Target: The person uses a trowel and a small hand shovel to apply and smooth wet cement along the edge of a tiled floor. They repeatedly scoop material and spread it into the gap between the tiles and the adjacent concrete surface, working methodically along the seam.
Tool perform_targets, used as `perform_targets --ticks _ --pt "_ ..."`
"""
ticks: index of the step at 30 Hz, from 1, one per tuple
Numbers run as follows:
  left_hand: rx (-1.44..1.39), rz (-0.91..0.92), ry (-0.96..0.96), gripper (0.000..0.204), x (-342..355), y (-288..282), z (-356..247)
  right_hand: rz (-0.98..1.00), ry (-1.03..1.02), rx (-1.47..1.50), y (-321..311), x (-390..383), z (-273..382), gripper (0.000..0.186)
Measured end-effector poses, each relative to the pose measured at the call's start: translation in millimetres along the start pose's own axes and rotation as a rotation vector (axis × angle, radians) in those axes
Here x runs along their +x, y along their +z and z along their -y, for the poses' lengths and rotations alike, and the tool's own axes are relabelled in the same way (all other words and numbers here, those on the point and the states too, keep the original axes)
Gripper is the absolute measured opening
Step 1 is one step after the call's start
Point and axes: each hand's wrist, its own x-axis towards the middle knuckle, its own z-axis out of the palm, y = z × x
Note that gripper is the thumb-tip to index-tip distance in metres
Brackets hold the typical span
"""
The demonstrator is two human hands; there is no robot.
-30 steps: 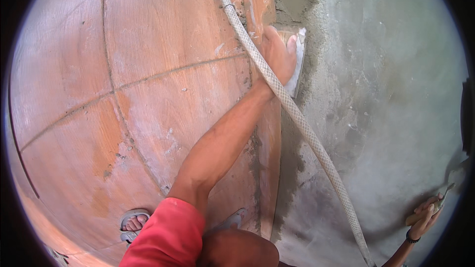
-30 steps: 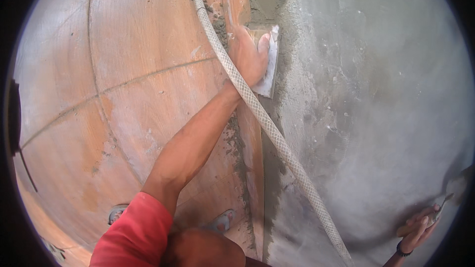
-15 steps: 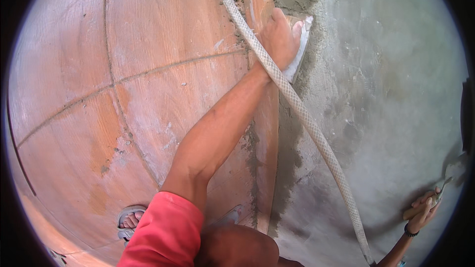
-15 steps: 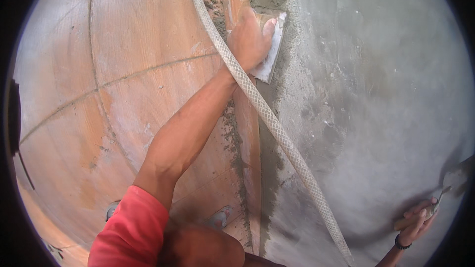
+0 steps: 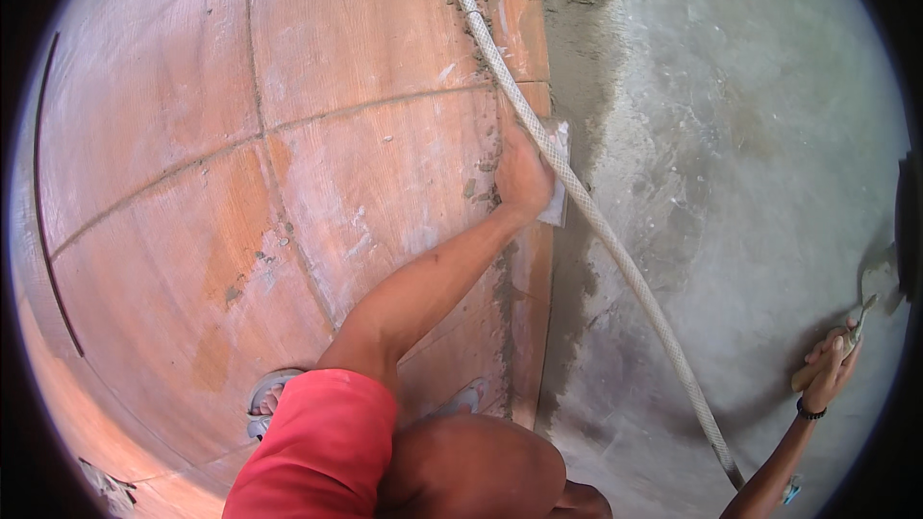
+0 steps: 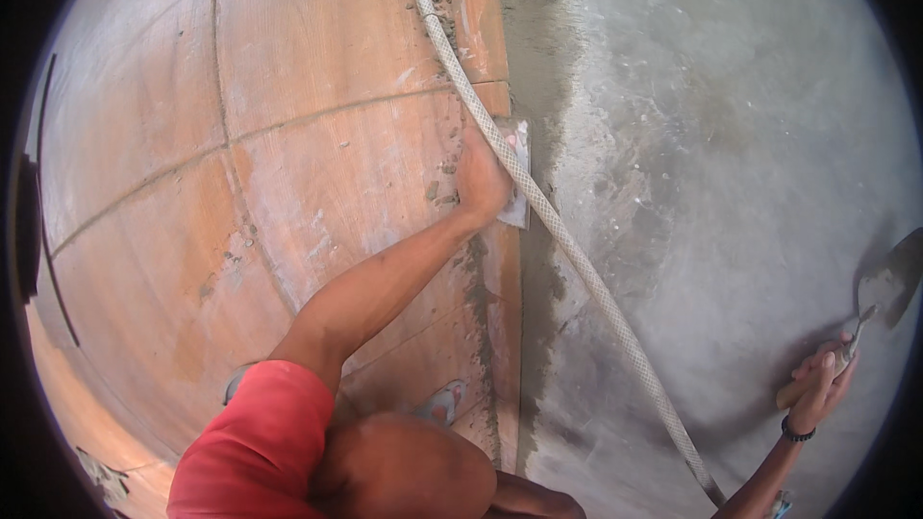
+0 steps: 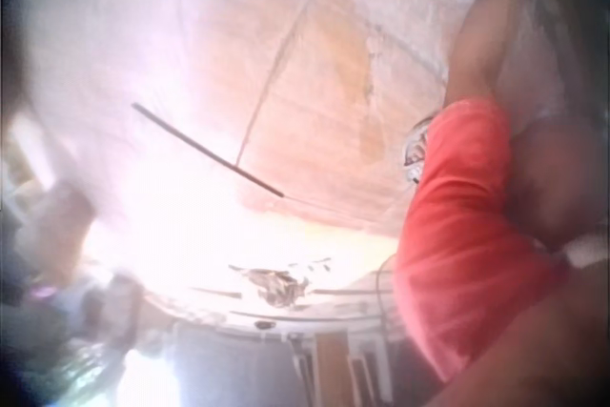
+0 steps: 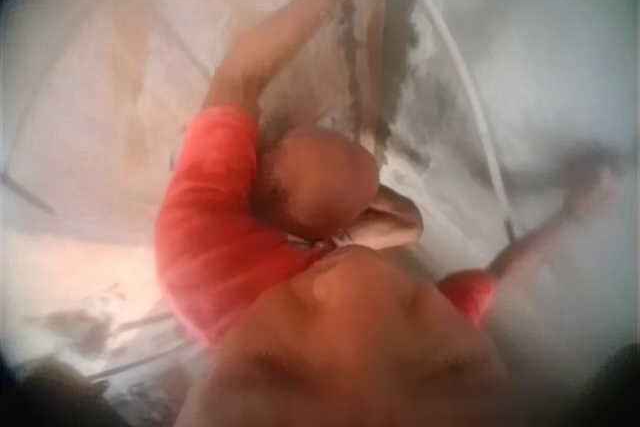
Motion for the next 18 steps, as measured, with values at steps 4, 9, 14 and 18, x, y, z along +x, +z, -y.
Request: perform_targets --ticks 4,9,14,18 --pt "0.046 0.199 0.049 0.049 -109 10 48 -0.031 -0.004 0.044 6 1 -1 0.04" --pt "0.028 0.486 0.064 0.049 -171 -21 88 0.007 -0.046 0.066 7 -1 0 0.035" --pt "-0.429 0.354 -0.289 0.044 -158 -53 75 0.25 0.074 0.116 11 -3 16 0.032" --pt "-0.513 0.296 -0.366 0.039 -149 -58 86 0.642 0.068 0.058 97 -45 72 0.036"
